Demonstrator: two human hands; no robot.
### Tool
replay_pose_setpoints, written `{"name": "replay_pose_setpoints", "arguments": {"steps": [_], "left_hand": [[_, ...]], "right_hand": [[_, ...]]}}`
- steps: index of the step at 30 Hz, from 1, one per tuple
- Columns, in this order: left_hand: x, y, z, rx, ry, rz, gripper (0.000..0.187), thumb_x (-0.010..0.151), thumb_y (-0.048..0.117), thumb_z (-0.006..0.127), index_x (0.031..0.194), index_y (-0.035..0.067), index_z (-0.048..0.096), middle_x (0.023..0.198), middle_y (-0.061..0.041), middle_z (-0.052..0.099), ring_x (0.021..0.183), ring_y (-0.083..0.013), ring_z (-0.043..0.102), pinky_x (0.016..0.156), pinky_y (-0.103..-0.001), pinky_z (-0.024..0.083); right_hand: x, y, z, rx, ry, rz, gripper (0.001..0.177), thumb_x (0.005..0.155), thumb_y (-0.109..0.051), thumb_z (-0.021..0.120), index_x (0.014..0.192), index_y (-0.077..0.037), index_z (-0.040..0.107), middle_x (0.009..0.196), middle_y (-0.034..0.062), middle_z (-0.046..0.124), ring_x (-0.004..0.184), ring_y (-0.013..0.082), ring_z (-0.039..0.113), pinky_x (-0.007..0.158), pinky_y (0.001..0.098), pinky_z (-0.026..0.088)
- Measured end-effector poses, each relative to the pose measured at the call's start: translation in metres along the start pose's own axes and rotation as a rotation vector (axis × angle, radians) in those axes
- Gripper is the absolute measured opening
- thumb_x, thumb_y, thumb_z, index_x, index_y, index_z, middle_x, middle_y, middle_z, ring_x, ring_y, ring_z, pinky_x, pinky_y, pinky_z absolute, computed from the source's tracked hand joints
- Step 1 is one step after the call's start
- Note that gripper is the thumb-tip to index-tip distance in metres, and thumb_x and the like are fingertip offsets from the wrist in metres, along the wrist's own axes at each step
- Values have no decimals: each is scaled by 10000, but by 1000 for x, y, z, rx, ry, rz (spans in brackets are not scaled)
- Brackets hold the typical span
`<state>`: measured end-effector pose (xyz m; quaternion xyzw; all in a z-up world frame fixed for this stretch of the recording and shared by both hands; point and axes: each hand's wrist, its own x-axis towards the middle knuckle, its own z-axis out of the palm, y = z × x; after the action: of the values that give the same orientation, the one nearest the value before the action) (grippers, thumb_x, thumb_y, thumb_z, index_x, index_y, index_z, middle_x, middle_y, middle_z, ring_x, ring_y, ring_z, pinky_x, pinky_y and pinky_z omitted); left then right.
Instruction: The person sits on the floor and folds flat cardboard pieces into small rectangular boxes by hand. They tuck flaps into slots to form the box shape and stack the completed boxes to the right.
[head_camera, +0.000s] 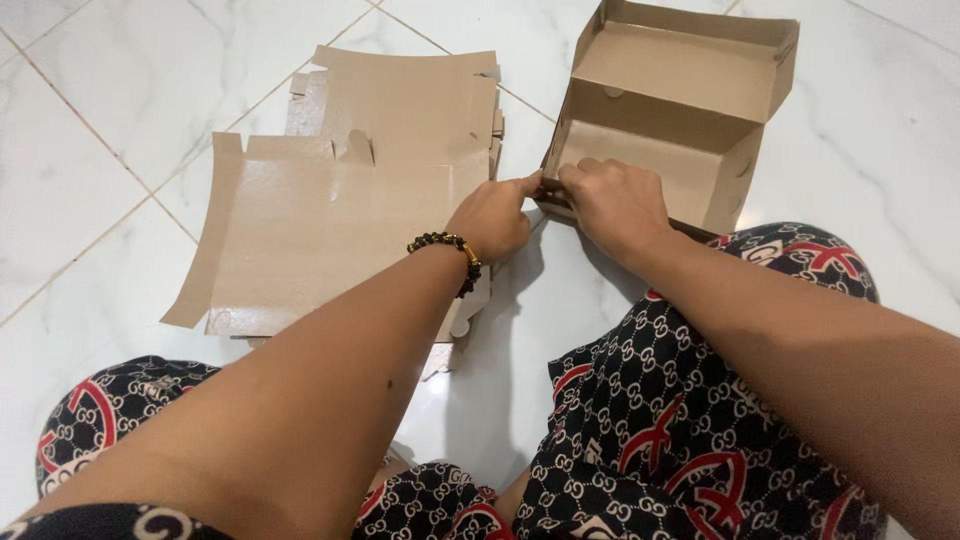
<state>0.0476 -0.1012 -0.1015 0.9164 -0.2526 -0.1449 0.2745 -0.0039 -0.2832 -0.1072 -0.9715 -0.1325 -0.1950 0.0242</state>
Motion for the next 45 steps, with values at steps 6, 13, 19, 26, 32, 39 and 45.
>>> {"name": "replay_pose_setpoints", "arguments": {"steps": [6,13,19,26,32,39,45], "left_hand": [[16,3,-4,-5,317,30,273,933,111,583,1178,105,703,1274,-155,643,1111,-342,656,972,-436,519],[27,-11,0,186,70,-365,653,869,275,686,1447,112,428,1498,-170,351,1397,-380,378,1080,-593,414],[-12,-16,-1,198,-206,-751,1329,703,608,864,1623,155,18,1677,-183,-91,1507,-532,-107,1146,-752,177],[-21,-43,4,180,-241,-654,1257,722,591,827,1625,145,76,1701,-178,-75,1526,-518,-106,1140,-765,227],[-17,-73,9,200,-30,-283,458,1043,293,501,1423,39,481,1428,-282,502,1387,-409,406,1194,-609,275],[-74,-23,6,-27,51,1,287,1009,244,528,1159,73,702,1295,-143,688,1175,-314,649,1036,-416,509],[-89,-48,3,-123,28,173,557,1071,507,388,1165,121,778,1456,-213,522,1357,-355,483,1060,-443,408]], "right_hand": [[7,-7,-3,74,-537,99,382,1077,-432,396,1125,-173,673,1086,58,695,1153,276,592,1152,603,273],[4,-4,10,-430,-547,23,743,966,-586,359,1562,-146,300,1550,181,336,1528,353,161,1096,719,-155],[-2,-6,22,-484,-171,-64,680,956,-318,418,1594,-166,239,1667,161,152,1522,355,91,1108,680,-111],[-8,-56,7,293,-502,-79,669,930,-291,562,1525,-95,326,1548,173,389,1522,290,231,1252,548,20],[11,-75,3,756,-419,342,632,1014,-455,530,1497,-74,383,1469,206,493,1402,313,445,1175,531,311],[34,-84,26,1522,-486,1004,558,1064,-424,575,1320,69,523,1017,178,612,837,273,548,675,402,494],[14,-68,19,1288,-163,869,328,1034,-151,545,1295,45,573,980,171,693,843,306,683,663,400,560]]}}
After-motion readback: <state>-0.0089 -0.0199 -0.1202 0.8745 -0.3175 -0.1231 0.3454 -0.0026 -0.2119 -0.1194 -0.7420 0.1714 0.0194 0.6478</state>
